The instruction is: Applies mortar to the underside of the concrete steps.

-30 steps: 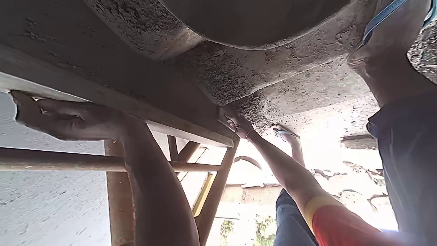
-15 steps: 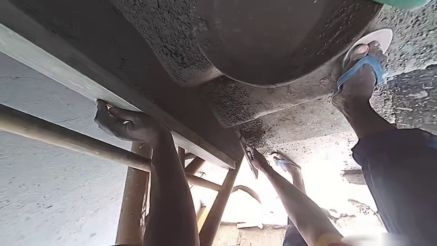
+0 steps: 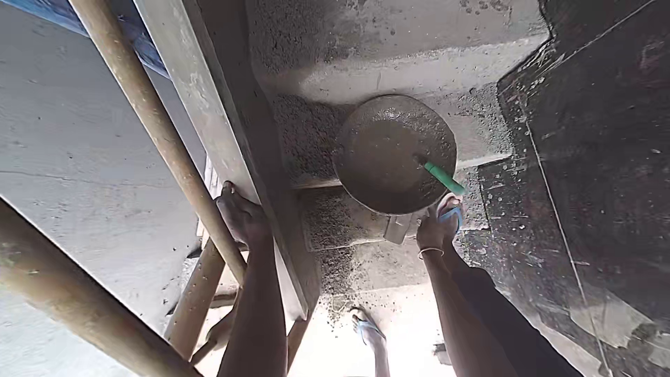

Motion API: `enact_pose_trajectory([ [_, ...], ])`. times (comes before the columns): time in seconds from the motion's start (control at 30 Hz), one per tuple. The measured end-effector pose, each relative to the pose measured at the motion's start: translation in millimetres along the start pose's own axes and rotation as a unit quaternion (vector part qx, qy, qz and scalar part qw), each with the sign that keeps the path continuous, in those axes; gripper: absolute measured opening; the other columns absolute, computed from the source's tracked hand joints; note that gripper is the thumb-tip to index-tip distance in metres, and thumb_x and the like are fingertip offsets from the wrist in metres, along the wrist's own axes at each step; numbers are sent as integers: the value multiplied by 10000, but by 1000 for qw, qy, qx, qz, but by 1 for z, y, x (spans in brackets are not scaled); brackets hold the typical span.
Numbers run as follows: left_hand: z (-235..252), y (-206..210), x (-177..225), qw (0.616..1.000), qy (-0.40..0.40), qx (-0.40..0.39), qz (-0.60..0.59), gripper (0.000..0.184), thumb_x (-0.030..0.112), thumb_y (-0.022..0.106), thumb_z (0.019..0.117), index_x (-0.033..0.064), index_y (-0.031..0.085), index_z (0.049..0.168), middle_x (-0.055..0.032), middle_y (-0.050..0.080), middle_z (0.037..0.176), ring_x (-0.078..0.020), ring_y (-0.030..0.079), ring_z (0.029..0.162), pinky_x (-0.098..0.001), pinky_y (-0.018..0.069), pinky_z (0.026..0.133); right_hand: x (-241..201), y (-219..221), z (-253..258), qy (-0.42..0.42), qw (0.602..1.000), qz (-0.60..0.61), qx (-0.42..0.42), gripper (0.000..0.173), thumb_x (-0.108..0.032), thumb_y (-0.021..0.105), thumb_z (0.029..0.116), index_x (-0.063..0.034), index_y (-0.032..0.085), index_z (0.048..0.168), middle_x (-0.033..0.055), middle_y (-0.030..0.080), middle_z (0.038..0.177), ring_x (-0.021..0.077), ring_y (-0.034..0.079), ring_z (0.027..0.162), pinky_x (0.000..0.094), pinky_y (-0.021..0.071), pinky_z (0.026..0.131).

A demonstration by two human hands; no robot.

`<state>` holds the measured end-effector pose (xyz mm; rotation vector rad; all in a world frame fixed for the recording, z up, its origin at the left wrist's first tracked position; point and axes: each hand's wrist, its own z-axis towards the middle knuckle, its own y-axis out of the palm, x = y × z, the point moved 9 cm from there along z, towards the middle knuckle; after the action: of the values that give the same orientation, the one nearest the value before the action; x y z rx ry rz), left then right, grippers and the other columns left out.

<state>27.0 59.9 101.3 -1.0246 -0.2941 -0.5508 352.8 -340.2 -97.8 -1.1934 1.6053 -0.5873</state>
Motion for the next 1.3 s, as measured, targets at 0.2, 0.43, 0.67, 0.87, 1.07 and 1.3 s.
enact_pose_trajectory([
  [0.2,0,6,-8,998,-46,-42,-30,386,178,381,1106,3,585,1384,-217,645,1304,-306,621,1236,-431,466,1059,-65,-158,48,-29,987,83,137,400,-297,496,1084,24,606,1295,249,647,1216,355,654,1112,528,512,990],
  [0.43,-4,17,-23,987,-119,-101,-34,438,271,336,1113,72,546,1442,-163,577,1432,-311,490,1383,-503,298,1186,-144,-153,60,-107,936,-292,-165,595,-560,406,1066,-58,643,1279,217,700,1200,381,667,1172,591,522,968],
  [0.67,-47,-12,90,998,18,-7,-53,429,322,500,1021,49,625,1328,-271,594,1277,-471,539,1216,-620,401,1015,-138,-161,34,-207,909,-345,-110,511,-321,499,1061,-97,469,1519,209,652,1310,403,686,1119,585,552,916],
  [0.87,-242,114,121,725,-484,-293,-393,680,297,745,945,9,429,1474,-211,619,1314,-289,651,1136,-462,568,926,-142,-219,-3,-188,979,-69,-39,423,-292,550,1058,2,576,1360,247,697,1028,411,687,906,617,536,807],
  [1.07,-284,165,146,483,-565,-256,-617,467,-55,581,924,26,430,1359,-179,661,1099,-284,688,910,-482,594,778,-98,-202,1,13,942,313,-122,180,-216,432,1073,-81,549,1094,-14,489,609,73,430,395,232,381,341],
  [1.3,-285,169,183,483,-535,-258,-644,485,-67,637,824,0,469,1274,-175,684,1038,-285,704,873,-472,606,753,-134,-190,11,-52,933,318,-159,265,-361,491,1090,-117,551,1175,-27,421,569,80,394,382,242,375,338],
])
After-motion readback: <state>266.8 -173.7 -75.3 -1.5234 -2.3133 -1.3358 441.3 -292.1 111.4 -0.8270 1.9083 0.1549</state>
